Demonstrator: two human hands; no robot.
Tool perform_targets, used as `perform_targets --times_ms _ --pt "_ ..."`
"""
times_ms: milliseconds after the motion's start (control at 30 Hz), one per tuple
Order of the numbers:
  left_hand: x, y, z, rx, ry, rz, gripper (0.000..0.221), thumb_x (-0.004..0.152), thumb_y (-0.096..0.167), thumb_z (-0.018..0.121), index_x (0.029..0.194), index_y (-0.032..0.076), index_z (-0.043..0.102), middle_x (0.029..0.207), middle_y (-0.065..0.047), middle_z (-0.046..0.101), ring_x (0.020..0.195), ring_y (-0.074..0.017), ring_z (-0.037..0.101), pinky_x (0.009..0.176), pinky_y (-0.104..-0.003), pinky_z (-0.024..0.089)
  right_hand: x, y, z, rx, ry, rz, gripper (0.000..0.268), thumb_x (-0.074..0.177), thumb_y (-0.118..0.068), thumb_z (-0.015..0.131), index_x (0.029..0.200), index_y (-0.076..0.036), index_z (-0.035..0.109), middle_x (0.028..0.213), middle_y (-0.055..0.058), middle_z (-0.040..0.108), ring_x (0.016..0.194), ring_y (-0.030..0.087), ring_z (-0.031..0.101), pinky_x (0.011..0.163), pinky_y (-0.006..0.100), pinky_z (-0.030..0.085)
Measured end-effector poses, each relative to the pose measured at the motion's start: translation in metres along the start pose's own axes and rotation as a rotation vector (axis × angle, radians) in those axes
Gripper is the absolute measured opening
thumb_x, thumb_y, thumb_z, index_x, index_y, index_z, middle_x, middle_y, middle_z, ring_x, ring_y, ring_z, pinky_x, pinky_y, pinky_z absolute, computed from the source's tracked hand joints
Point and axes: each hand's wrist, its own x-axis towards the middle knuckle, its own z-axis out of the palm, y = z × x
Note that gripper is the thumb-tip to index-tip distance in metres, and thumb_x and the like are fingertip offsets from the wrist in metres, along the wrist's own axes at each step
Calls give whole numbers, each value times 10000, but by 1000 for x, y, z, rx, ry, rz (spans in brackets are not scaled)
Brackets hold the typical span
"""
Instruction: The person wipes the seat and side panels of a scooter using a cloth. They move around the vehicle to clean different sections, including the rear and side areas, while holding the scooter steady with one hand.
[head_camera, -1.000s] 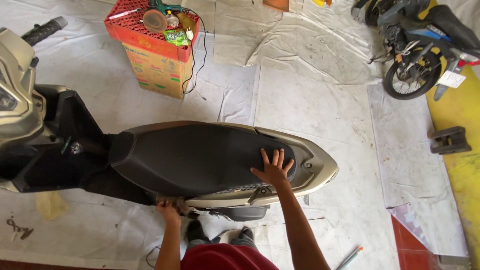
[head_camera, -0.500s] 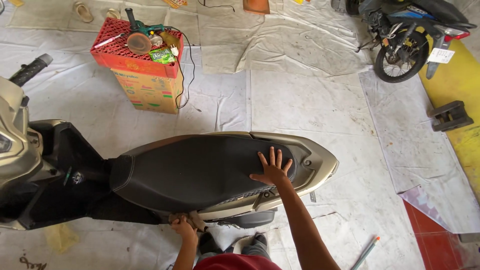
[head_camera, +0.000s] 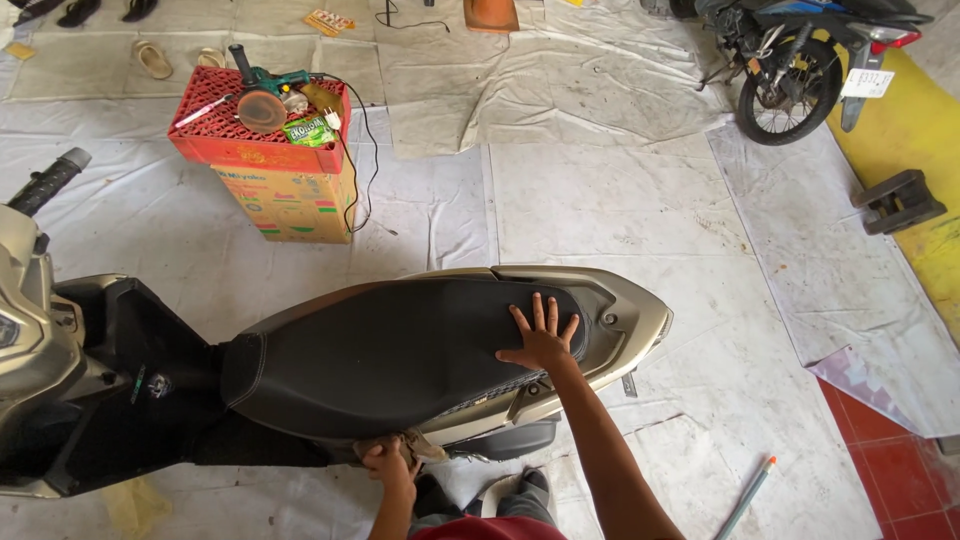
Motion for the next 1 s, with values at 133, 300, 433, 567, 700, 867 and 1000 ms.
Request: perform_targets --times_ms 133,300,433,567,700,867,1000 --pt "17 29 -28 -27 38 -56 522 1006 249 621 1401 120 307 1539 -152 193 1337 -403 366 966 -583 551 -2 -2 -2 10 -2 -9 1154 737 -870 587 1644 -438 22 1714 97 -244 1568 389 -228 1135 793 -77" --pt "39 34 -43 -296 19 -109 658 974 265 567 1533 188 228 1580 -165 363 1372 -426 437 999 -648 415 -8 -3 0 9 30 5 1155 729 -875 597 1641 -441 37 1720 95 -241 1572 377 -217 1138 783 -67" --pt "12 31 -15 -158 -6 -76 588 966 262 608 1447 191 277 1545 -148 295 1317 -402 435 936 -590 479 -3 -2 -2 14 47 2 1154 735 -874 593 1641 -439 25 1714 93 -239 1571 371 -225 1132 791 -72" --pt "-20 10 0 25 -11 -58 497 955 256 661 1332 192 343 1498 -124 204 1245 -371 433 852 -517 566 -2 0 -1 8 26 -5 1150 737 -879 587 1645 -444 31 1716 102 -229 1573 379 -218 1130 797 -71" --pt "-6 15 -18 -3 75 -51 402 983 239 634 1282 187 368 1462 -121 227 1195 -369 444 796 -497 574 -5 -1 3 15 47 -10 1160 719 -884 594 1639 -444 40 1721 92 -222 1570 375 -214 1130 785 -70" --pt "38 34 -45 -226 119 30 302 967 141 598 1219 196 440 1400 -89 438 1206 -323 499 828 -518 527 -5 -1 1 26 48 -7 1165 712 -890 595 1641 -443 53 1722 98 -210 1571 375 -214 1134 788 -76" --pt "58 32 -50 -190 156 161 217 1052 215 587 1240 117 539 1353 -98 600 1199 -301 592 900 -550 508 -3 -1 3 7 30 3 1166 715 -892 592 1641 -435 51 1719 103 -215 1571 381 -219 1126 798 -79"
